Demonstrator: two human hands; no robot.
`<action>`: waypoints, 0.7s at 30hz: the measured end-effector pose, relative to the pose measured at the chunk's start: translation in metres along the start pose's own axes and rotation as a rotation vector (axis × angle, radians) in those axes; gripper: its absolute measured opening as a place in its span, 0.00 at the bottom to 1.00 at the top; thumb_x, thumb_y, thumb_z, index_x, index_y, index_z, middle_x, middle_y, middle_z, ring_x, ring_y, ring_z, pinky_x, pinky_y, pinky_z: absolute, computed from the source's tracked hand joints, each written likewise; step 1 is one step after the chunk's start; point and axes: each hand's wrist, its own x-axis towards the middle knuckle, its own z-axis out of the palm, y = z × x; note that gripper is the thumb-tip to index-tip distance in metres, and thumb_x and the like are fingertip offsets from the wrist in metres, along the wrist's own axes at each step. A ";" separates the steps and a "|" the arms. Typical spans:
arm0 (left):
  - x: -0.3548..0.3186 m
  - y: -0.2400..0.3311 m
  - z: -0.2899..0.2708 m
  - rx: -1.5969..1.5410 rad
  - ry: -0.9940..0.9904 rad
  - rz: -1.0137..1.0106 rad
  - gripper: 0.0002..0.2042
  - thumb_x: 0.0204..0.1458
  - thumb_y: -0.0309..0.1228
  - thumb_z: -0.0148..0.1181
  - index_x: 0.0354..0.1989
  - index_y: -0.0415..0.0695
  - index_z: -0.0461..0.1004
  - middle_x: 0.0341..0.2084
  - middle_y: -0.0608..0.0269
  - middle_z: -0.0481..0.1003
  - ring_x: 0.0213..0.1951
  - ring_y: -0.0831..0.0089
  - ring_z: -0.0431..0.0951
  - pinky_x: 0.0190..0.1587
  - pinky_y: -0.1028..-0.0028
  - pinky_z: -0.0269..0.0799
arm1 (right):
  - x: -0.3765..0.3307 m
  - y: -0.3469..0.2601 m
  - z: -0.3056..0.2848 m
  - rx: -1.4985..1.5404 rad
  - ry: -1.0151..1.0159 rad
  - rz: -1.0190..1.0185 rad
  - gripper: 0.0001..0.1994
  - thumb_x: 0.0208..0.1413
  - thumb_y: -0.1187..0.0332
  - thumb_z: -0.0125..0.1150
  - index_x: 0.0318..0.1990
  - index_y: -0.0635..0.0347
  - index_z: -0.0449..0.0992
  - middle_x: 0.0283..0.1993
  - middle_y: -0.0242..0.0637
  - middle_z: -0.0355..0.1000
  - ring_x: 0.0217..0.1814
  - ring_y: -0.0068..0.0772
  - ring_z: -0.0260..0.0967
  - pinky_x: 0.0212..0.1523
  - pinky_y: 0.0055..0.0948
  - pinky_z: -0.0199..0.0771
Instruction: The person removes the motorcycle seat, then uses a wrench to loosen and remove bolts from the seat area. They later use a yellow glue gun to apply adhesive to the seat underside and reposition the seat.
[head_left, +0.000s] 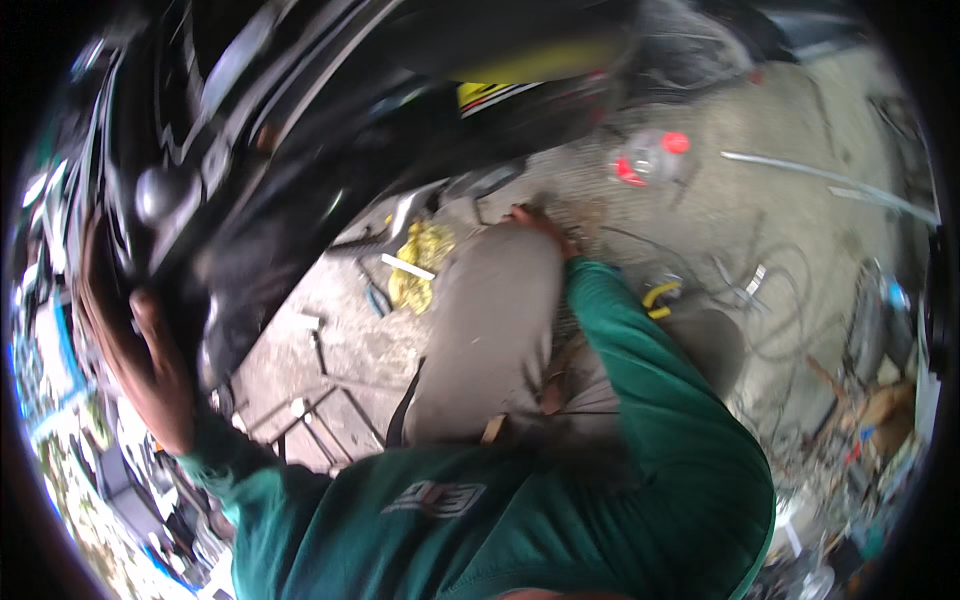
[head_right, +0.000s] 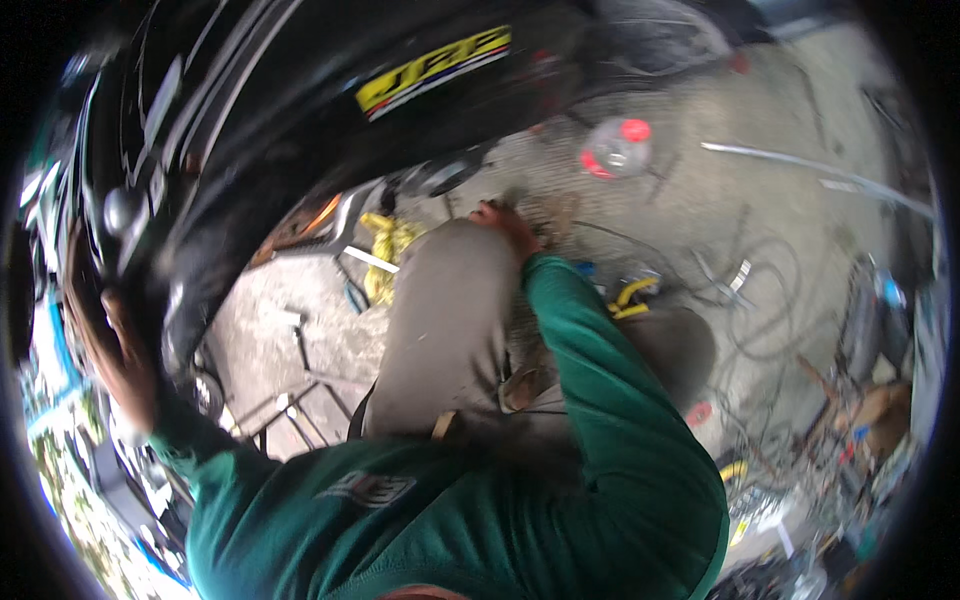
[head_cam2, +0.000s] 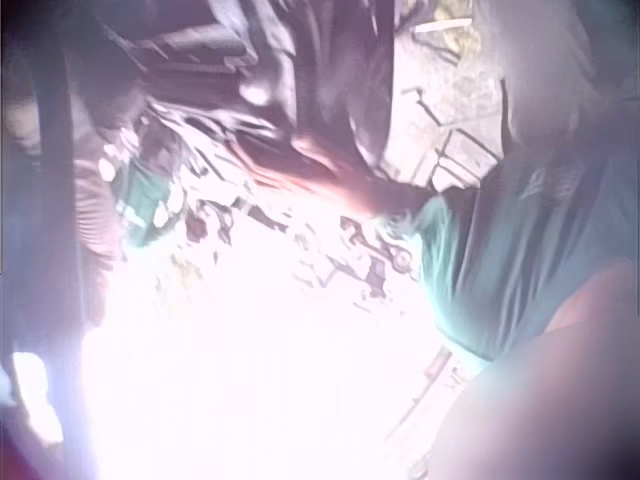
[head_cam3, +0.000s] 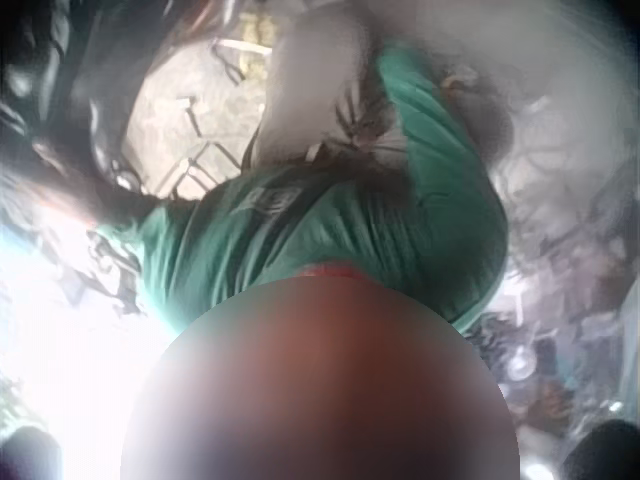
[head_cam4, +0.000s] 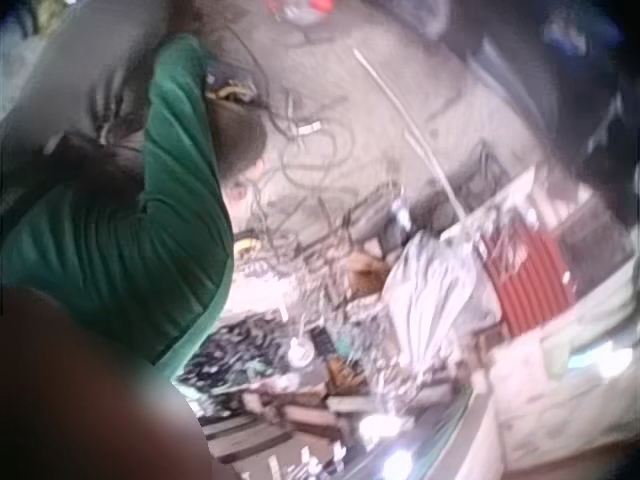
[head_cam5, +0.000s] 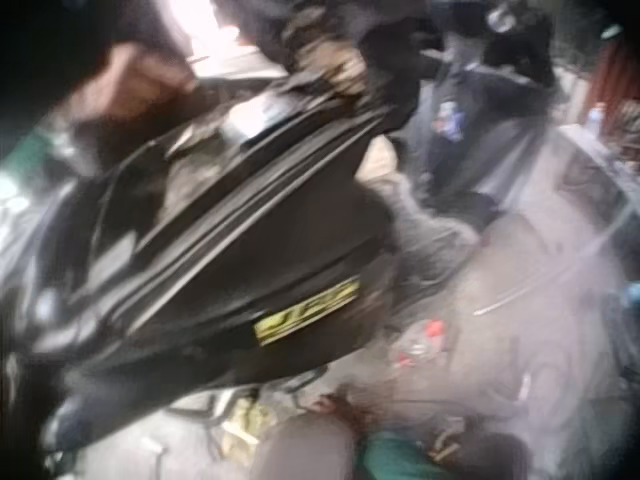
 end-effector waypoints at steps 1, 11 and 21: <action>-0.004 -0.002 -0.001 0.034 0.002 0.044 0.26 0.71 0.44 0.44 0.71 0.40 0.64 0.67 0.46 0.67 0.69 0.51 0.66 0.71 0.56 0.56 | 0.011 -0.006 0.016 -0.055 -0.097 0.048 0.15 0.61 0.60 0.53 0.49 0.57 0.73 0.48 0.49 0.78 0.53 0.60 0.75 0.60 0.50 0.70; -0.017 -0.023 0.001 0.171 0.053 0.035 0.26 0.71 0.47 0.45 0.71 0.45 0.65 0.65 0.47 0.69 0.65 0.53 0.69 0.68 0.57 0.61 | 0.044 0.027 -0.037 -0.738 -0.350 -0.067 0.18 0.65 0.57 0.49 0.53 0.59 0.72 0.51 0.53 0.77 0.54 0.60 0.75 0.61 0.52 0.69; -0.012 -0.013 0.002 0.196 0.056 0.118 0.29 0.66 0.51 0.50 0.68 0.45 0.69 0.64 0.51 0.71 0.66 0.51 0.68 0.69 0.57 0.57 | 0.020 -0.028 -0.180 -0.549 -0.471 0.063 0.20 0.69 0.56 0.52 0.50 0.68 0.75 0.45 0.59 0.79 0.51 0.60 0.78 0.51 0.51 0.77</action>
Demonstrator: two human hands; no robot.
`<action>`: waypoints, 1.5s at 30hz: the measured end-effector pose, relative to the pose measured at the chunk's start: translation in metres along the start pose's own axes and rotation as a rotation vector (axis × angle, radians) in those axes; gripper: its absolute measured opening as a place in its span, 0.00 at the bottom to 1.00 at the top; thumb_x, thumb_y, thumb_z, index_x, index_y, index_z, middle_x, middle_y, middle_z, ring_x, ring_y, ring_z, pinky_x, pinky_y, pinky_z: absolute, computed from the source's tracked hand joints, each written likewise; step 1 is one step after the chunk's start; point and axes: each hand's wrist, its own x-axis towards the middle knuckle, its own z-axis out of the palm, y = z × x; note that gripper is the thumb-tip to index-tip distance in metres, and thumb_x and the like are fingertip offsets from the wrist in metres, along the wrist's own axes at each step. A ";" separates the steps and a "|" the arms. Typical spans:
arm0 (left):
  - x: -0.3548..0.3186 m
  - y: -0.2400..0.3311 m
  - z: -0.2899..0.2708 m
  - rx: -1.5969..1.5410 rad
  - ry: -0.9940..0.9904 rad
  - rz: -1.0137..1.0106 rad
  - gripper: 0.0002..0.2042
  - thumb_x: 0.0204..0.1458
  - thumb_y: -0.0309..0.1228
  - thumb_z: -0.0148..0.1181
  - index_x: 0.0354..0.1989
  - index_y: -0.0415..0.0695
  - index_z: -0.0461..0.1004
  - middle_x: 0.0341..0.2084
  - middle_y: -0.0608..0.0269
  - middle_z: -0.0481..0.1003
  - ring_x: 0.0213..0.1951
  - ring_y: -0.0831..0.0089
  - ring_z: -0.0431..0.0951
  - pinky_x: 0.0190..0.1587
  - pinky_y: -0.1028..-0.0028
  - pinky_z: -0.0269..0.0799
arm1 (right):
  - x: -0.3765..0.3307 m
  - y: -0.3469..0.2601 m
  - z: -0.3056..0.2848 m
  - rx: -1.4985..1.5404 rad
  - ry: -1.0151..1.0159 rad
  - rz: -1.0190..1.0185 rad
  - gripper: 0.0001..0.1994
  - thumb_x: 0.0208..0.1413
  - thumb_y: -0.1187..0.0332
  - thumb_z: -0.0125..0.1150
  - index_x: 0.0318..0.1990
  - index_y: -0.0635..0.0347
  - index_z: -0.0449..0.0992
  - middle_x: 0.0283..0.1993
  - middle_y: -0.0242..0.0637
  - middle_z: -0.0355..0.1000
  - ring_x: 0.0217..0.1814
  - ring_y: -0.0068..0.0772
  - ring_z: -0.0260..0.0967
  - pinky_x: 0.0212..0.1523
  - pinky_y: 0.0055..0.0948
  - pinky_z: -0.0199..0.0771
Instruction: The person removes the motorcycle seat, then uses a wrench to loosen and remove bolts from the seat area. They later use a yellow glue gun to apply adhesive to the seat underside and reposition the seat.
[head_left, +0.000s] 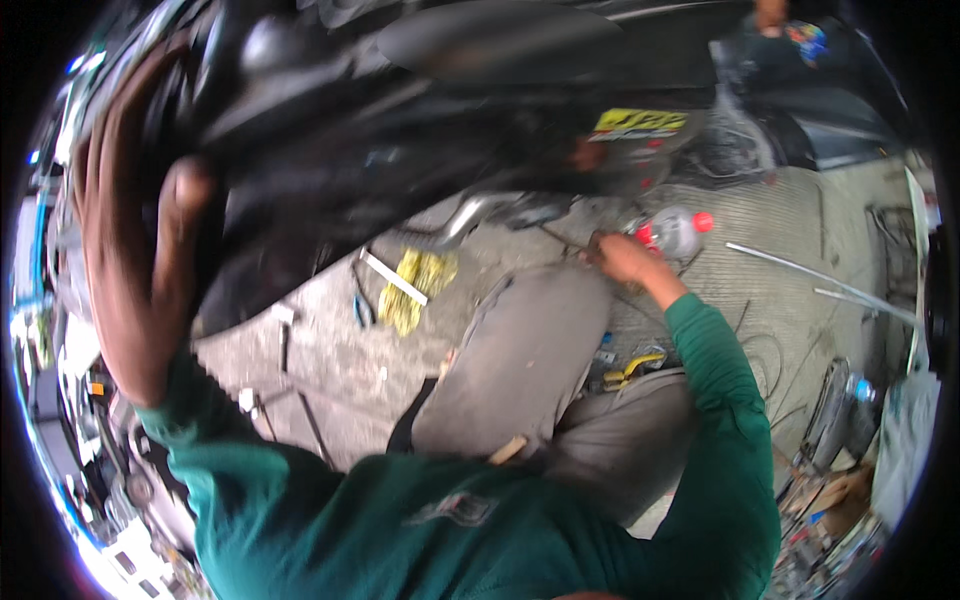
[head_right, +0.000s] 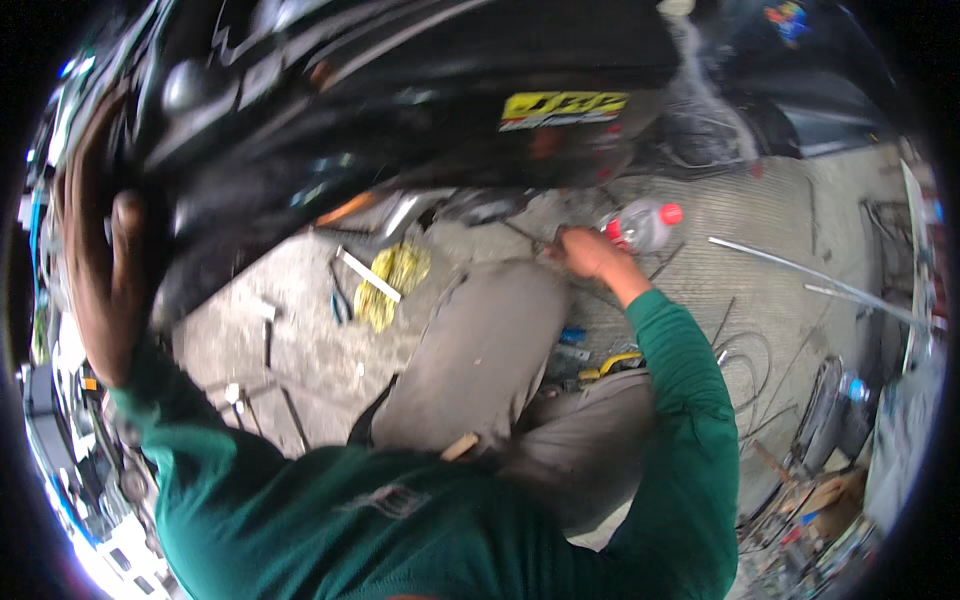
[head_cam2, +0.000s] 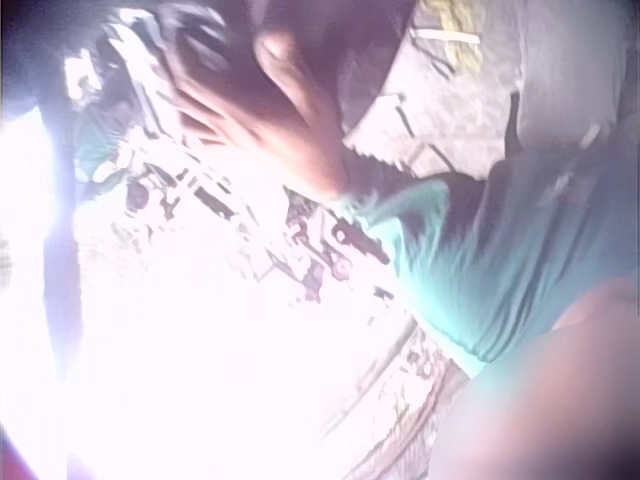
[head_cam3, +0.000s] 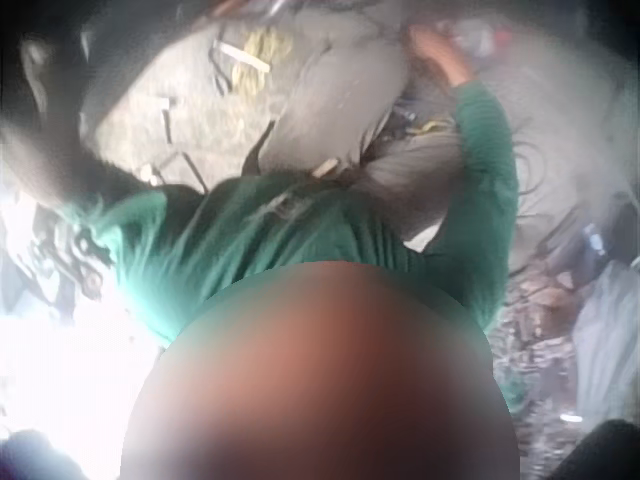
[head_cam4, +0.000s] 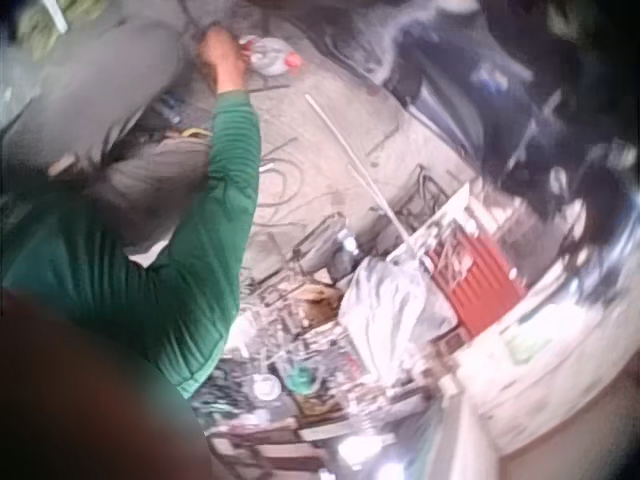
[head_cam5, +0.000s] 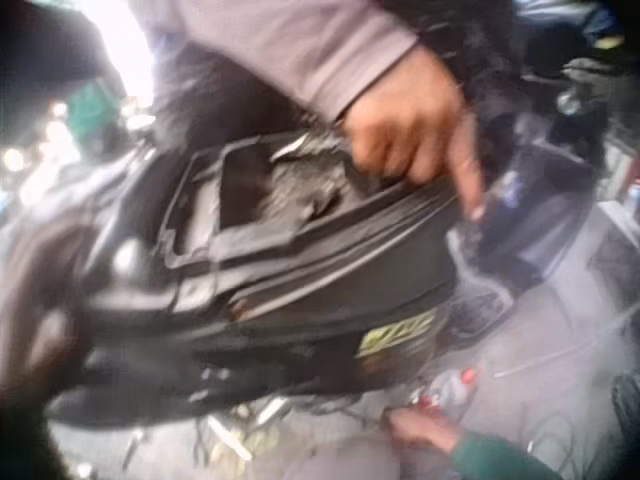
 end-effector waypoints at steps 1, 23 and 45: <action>0.002 0.001 0.000 -0.021 -0.041 -0.036 0.33 0.65 0.58 0.47 0.69 0.44 0.68 0.66 0.50 0.69 0.68 0.51 0.66 0.71 0.55 0.54 | -0.013 -0.006 -0.008 0.007 0.038 0.033 0.17 0.67 0.57 0.54 0.47 0.63 0.75 0.41 0.57 0.79 0.49 0.62 0.77 0.50 0.54 0.74; 0.003 0.010 -0.005 -0.029 -0.079 -0.063 0.41 0.63 0.66 0.39 0.72 0.45 0.63 0.72 0.53 0.63 0.72 0.50 0.60 0.74 0.50 0.40 | -0.255 -0.069 -0.068 0.305 0.526 0.362 0.14 0.56 0.63 0.63 0.45 0.62 0.71 0.27 0.53 0.73 0.32 0.64 0.71 0.33 0.47 0.70; -0.007 0.012 -0.018 -0.074 -0.002 -0.105 0.42 0.56 0.67 0.50 0.73 0.50 0.62 0.72 0.55 0.61 0.68 0.50 0.62 0.72 0.51 0.43 | -0.182 -0.302 -0.465 -0.578 0.742 0.686 0.15 0.53 0.65 0.64 0.48 0.55 0.86 0.49 0.46 0.82 0.53 0.46 0.81 0.51 0.42 0.81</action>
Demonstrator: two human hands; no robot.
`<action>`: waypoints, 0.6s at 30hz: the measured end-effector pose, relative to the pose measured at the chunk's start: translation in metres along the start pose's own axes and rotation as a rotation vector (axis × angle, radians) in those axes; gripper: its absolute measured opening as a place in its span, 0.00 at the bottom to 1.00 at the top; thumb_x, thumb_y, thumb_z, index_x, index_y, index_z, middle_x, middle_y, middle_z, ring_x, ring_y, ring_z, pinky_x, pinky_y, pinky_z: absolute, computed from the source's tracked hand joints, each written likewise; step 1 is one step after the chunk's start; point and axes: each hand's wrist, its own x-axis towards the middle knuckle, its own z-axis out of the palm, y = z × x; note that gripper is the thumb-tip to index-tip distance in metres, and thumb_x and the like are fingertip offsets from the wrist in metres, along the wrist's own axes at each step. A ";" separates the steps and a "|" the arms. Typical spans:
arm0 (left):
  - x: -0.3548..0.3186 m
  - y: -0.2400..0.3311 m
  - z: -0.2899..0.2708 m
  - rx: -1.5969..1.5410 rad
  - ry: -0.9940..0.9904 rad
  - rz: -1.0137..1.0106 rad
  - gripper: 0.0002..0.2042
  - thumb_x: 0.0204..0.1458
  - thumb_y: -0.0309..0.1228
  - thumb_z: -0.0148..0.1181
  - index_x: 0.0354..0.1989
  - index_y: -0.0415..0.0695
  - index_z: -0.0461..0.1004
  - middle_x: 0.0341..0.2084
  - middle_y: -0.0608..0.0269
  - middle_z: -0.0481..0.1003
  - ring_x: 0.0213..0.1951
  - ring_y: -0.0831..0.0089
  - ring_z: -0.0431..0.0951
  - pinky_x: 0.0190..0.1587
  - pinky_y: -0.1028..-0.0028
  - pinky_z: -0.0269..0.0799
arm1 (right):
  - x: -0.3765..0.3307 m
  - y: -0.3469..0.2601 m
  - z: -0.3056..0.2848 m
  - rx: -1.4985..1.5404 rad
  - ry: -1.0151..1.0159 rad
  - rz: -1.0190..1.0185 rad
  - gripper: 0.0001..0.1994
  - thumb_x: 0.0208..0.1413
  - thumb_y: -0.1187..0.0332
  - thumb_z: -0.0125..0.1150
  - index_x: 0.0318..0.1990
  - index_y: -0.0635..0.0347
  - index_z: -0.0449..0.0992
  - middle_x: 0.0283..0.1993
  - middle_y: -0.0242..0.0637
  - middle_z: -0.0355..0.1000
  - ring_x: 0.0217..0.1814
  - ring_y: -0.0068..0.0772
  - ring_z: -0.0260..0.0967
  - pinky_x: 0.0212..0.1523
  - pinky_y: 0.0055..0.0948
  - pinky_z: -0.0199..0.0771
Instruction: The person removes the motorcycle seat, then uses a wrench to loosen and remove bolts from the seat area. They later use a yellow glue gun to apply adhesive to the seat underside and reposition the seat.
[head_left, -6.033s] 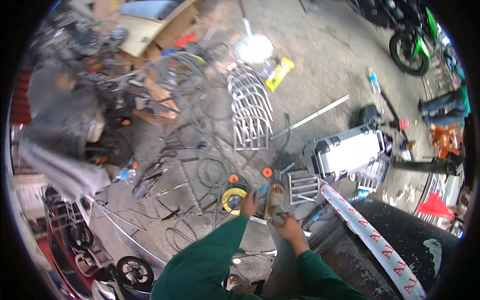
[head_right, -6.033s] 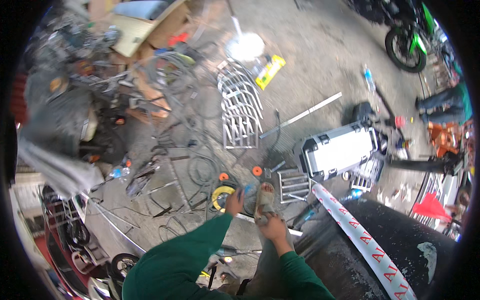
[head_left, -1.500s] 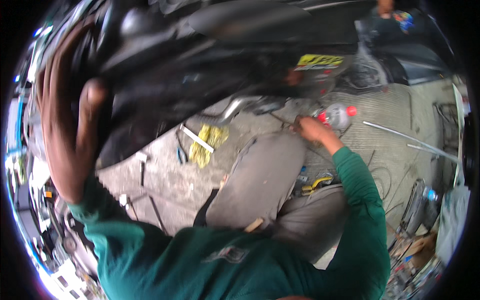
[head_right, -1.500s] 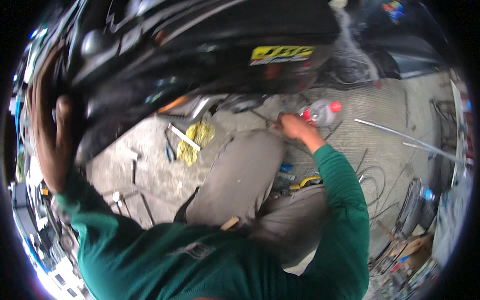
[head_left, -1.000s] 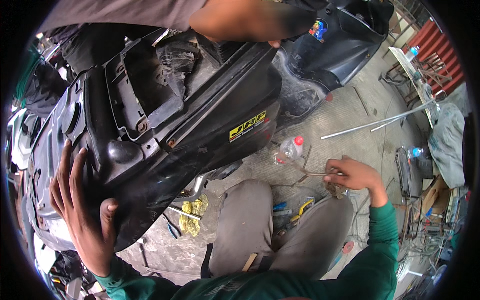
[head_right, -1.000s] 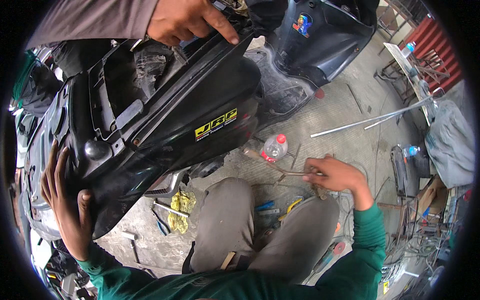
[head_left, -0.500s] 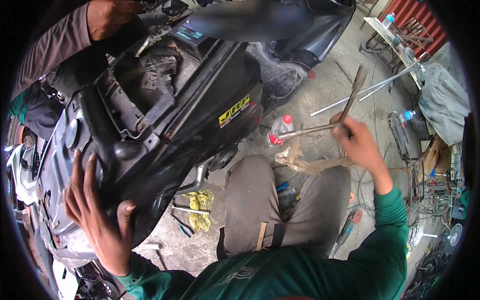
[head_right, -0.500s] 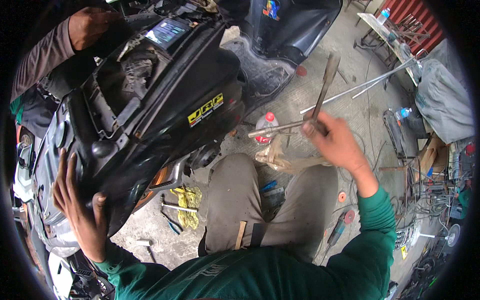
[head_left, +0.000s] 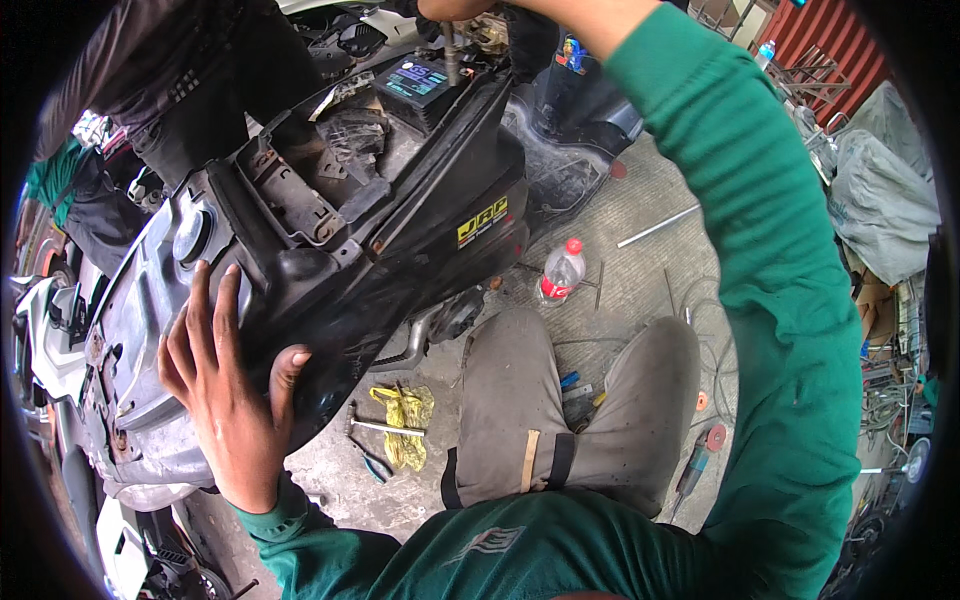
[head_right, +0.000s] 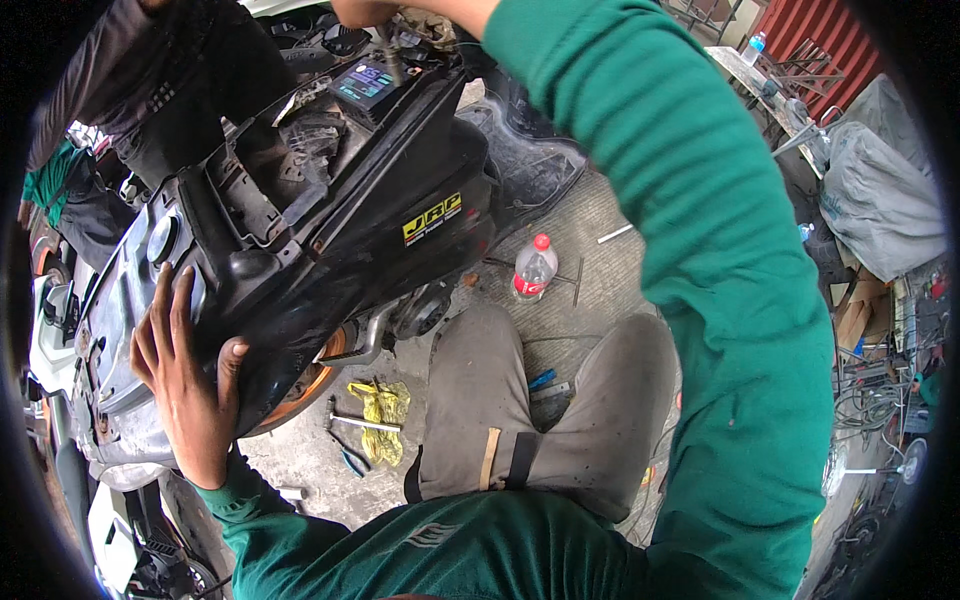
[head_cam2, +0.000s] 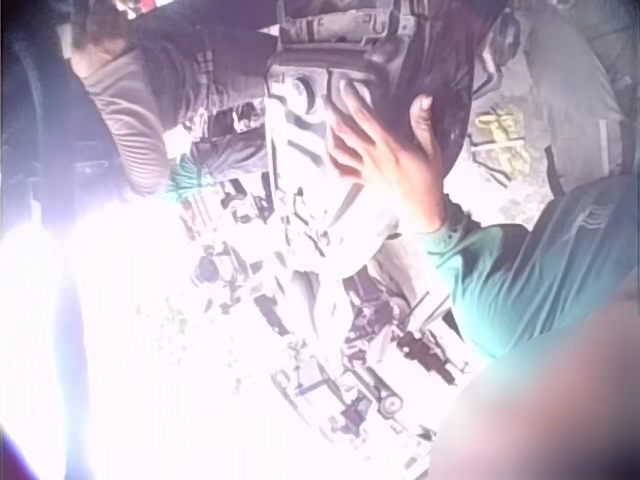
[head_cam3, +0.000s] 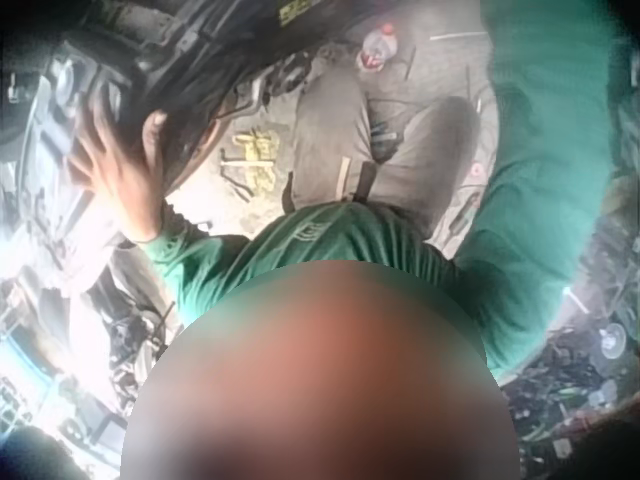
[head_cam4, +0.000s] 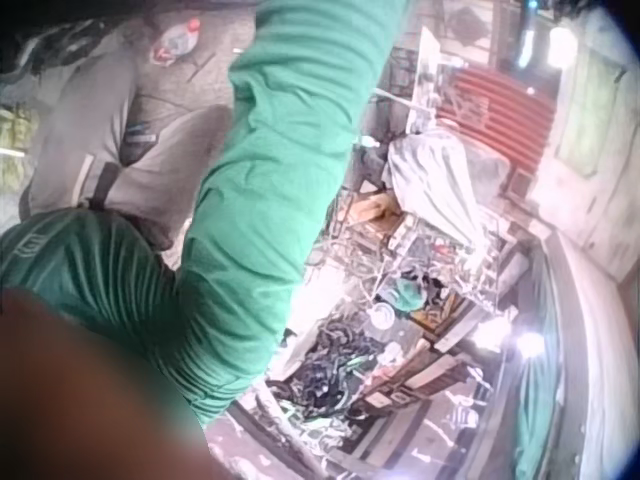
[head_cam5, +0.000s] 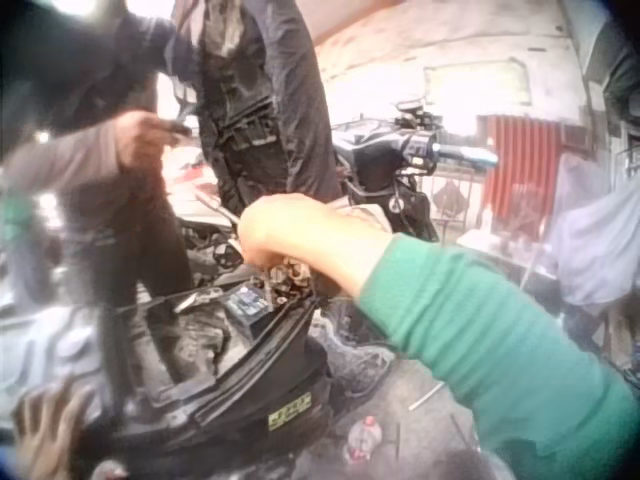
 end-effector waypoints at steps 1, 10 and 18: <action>-0.001 -0.001 0.000 0.010 0.014 0.017 0.43 0.56 0.67 0.50 0.73 0.50 0.62 0.72 0.55 0.61 0.67 0.50 0.62 0.72 0.51 0.43 | 0.008 -0.002 0.002 -0.015 0.018 -0.010 0.15 0.53 0.65 0.65 0.48 0.54 0.86 0.49 0.45 0.82 0.53 0.45 0.81 0.51 0.42 0.81; -0.002 -0.002 0.000 -0.019 -0.007 0.008 0.44 0.55 0.67 0.51 0.74 0.50 0.61 0.72 0.55 0.60 0.67 0.51 0.62 0.72 0.50 0.43 | 0.056 0.008 0.017 -0.022 -0.010 0.056 0.18 0.55 0.60 0.62 0.52 0.52 0.84 0.53 0.45 0.81 0.58 0.47 0.78 0.55 0.43 0.79; -0.001 -0.003 -0.001 -0.042 -0.020 0.016 0.45 0.54 0.68 0.50 0.74 0.49 0.61 0.73 0.55 0.60 0.67 0.51 0.62 0.72 0.51 0.44 | 0.065 0.005 0.009 -0.023 -0.112 0.084 0.19 0.59 0.59 0.57 0.54 0.53 0.83 0.53 0.44 0.81 0.57 0.46 0.79 0.53 0.44 0.78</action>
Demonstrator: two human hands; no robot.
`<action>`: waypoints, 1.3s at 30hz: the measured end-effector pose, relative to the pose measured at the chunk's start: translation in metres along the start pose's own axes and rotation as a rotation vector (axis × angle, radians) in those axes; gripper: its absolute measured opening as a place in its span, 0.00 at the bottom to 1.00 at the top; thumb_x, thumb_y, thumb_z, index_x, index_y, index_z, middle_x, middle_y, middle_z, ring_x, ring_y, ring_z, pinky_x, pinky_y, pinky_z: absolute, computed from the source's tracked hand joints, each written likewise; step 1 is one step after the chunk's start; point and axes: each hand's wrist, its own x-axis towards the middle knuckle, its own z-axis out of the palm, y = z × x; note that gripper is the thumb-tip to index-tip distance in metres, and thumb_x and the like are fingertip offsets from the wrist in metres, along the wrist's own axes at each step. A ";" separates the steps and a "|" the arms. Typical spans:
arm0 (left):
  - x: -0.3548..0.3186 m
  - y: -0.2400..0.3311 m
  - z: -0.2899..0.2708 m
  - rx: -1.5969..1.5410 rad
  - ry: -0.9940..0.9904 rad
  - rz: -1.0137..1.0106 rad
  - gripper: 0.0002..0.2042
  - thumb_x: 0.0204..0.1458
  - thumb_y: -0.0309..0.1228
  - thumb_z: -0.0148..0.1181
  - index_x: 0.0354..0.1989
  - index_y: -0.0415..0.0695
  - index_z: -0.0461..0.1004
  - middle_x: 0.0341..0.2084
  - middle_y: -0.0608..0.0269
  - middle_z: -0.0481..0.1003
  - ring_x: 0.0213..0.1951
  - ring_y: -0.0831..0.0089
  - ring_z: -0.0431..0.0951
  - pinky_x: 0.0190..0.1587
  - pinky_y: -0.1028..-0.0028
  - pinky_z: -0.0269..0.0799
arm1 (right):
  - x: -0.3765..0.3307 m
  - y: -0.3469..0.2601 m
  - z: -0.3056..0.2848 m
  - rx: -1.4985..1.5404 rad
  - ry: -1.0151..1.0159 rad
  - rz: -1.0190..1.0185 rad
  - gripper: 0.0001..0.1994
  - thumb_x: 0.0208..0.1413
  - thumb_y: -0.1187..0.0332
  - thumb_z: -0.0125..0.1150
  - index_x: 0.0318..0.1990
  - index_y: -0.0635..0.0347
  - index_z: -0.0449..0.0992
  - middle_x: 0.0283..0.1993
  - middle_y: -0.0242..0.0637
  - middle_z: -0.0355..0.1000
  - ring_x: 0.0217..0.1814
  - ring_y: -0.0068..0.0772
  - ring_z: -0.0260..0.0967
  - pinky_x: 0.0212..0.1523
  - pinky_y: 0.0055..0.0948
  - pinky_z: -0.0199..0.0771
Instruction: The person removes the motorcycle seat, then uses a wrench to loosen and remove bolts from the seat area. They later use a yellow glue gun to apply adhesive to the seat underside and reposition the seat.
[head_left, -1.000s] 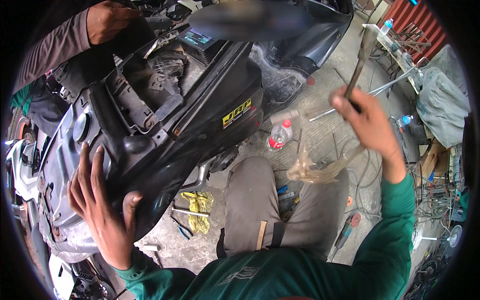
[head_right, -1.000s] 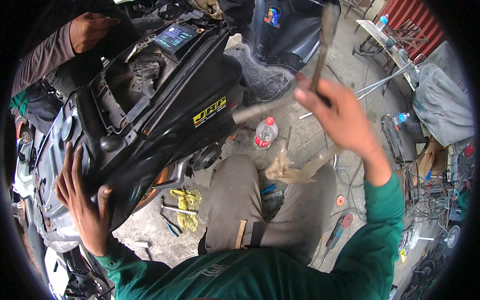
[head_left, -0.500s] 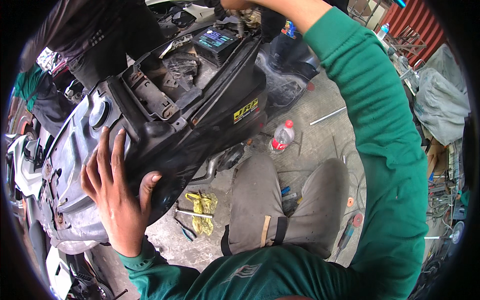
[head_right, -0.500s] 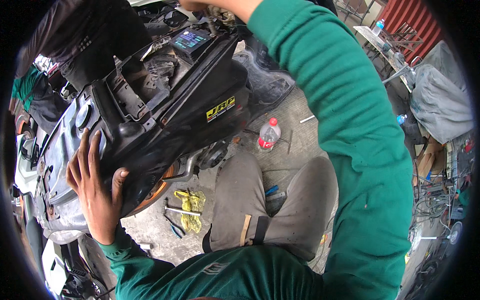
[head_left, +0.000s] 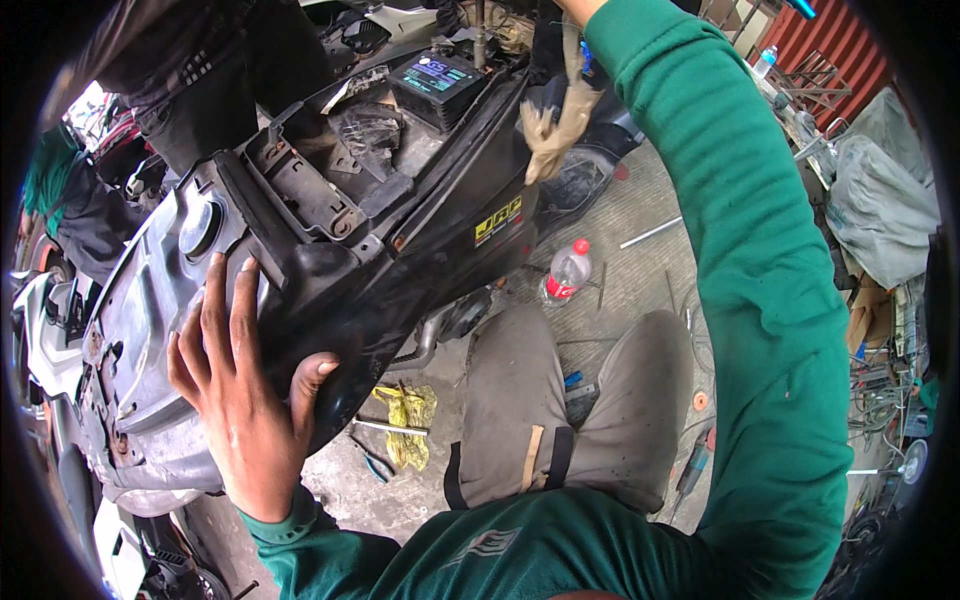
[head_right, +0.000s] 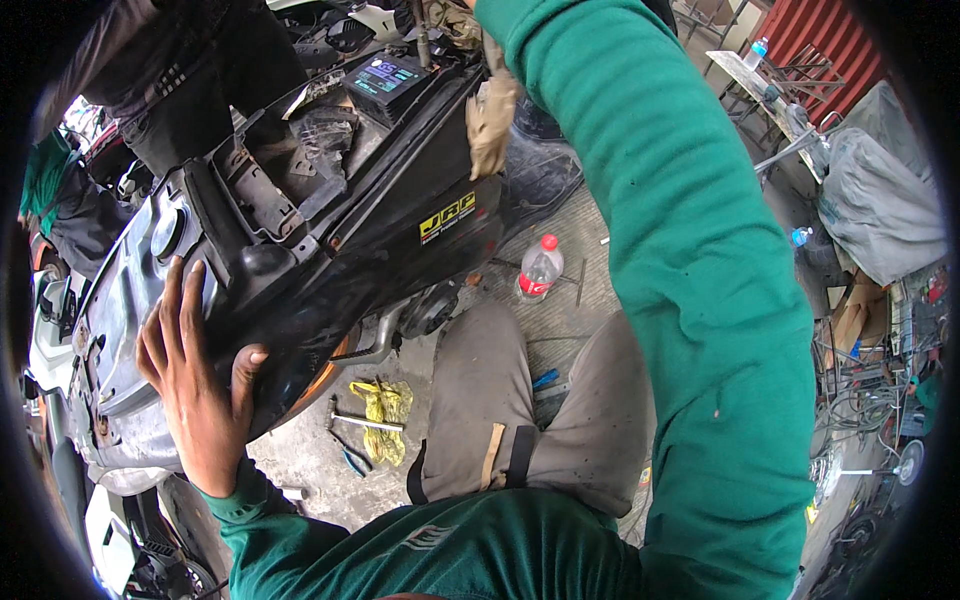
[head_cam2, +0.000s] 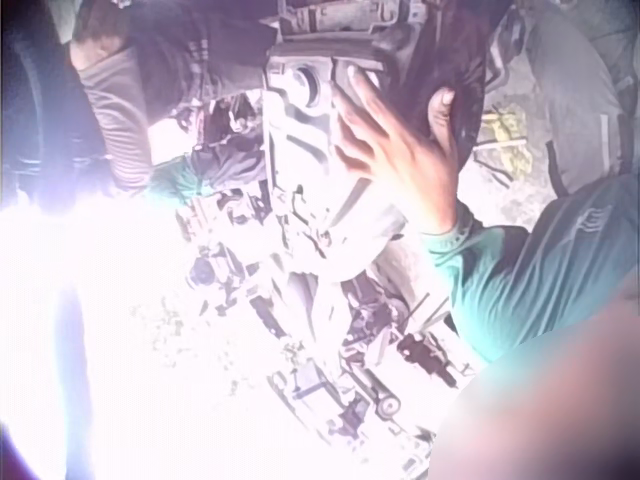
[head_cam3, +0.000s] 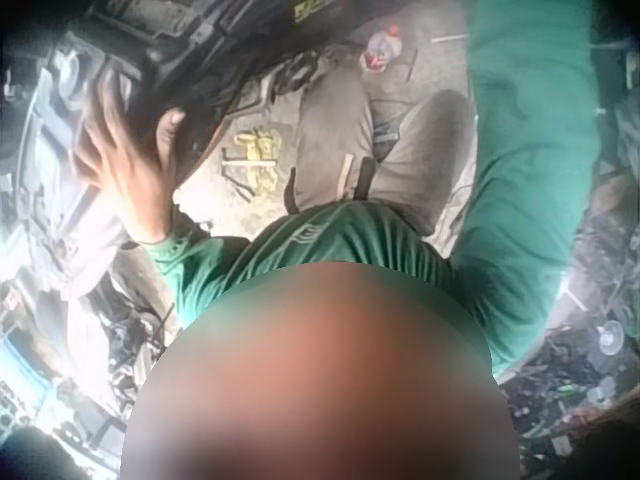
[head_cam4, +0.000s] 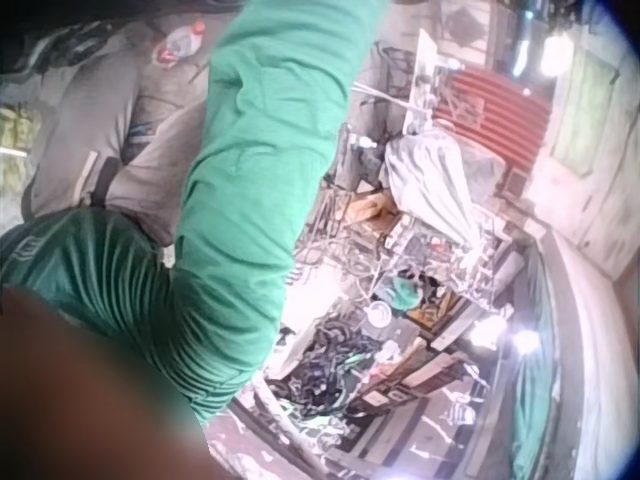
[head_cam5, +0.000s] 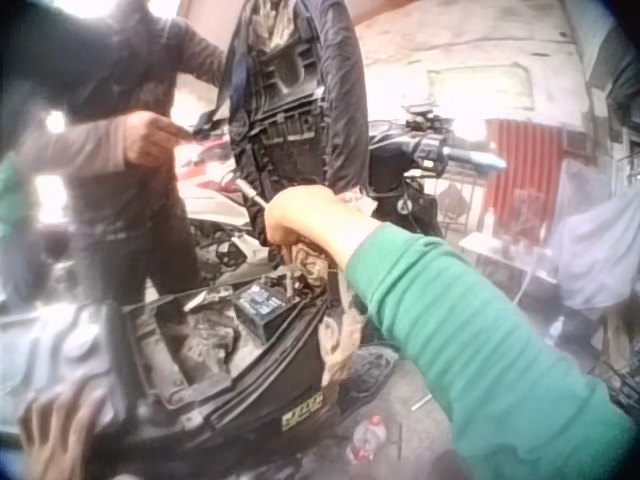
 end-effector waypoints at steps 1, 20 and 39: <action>0.000 0.000 0.000 -0.007 -0.001 0.000 0.45 0.54 0.68 0.50 0.74 0.49 0.61 0.73 0.55 0.60 0.67 0.51 0.62 0.72 0.51 0.44 | 0.002 0.001 0.000 -0.040 0.031 -0.034 0.18 0.59 0.59 0.57 0.53 0.52 0.83 0.52 0.43 0.82 0.56 0.45 0.80 0.53 0.43 0.79; -0.001 -0.001 0.001 -0.038 0.001 -0.002 0.46 0.53 0.68 0.50 0.74 0.49 0.60 0.72 0.55 0.61 0.67 0.50 0.63 0.71 0.51 0.45 | 0.028 0.009 -0.007 -0.042 -0.233 -0.190 0.15 0.62 0.63 0.57 0.47 0.64 0.83 0.47 0.47 0.81 0.45 0.49 0.79 0.46 0.46 0.77; -0.003 -0.005 0.021 -0.055 -0.048 -0.095 0.39 0.58 0.64 0.53 0.72 0.51 0.62 0.72 0.49 0.59 0.66 0.49 0.62 0.71 0.46 0.47 | -0.098 0.157 0.115 0.925 -0.125 -0.477 0.07 0.55 0.69 0.67 0.38 0.61 0.81 0.37 0.30 0.73 0.37 0.25 0.68 0.39 0.27 0.68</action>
